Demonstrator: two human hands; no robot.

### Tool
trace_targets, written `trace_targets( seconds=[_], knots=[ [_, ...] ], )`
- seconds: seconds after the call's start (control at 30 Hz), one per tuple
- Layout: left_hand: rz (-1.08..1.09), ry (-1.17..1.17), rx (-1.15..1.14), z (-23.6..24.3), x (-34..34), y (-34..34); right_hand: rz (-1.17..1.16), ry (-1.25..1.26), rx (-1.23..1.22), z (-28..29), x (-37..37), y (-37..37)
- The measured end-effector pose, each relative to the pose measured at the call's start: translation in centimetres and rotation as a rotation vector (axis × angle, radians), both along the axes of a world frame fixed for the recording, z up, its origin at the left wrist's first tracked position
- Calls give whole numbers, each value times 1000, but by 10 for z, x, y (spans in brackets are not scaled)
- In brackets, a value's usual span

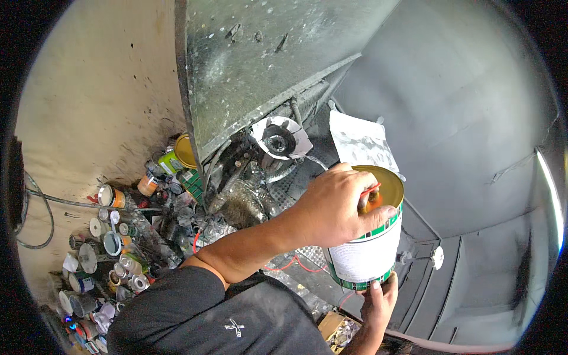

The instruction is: Mix paint for automotive repair and prepare the spray gun.

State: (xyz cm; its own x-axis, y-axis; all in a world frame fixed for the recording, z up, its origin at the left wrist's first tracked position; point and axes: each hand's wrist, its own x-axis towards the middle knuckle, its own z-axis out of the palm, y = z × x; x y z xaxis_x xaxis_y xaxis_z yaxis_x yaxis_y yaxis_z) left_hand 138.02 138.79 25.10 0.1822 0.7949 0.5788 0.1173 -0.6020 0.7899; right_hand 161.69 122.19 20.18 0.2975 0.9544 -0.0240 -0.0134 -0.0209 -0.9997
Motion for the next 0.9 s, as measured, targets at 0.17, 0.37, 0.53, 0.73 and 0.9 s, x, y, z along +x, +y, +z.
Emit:
trace_targets(
  seconds=[0.17, 0.37, 0.53, 0.73, 0.9],
  knots=[
    [-63, -41, 67, 3, -5, -3, -17, -128, 36, 18, 4, -4],
    [-102, -145, 78, 9, -12, 0, -159, -278, 59, 41, 4, -14],
    [-110, -211, 43, 10, -15, 4, -170, -348, -9, 57, 0, -19],
    [-99, -250, 40, 4, -12, 7, -248, -456, 138, 40, 5, -14],
    [-86, -232, 33, 1, -9, 10, -83, -405, 62, 57, -2, -13]
  ],
)
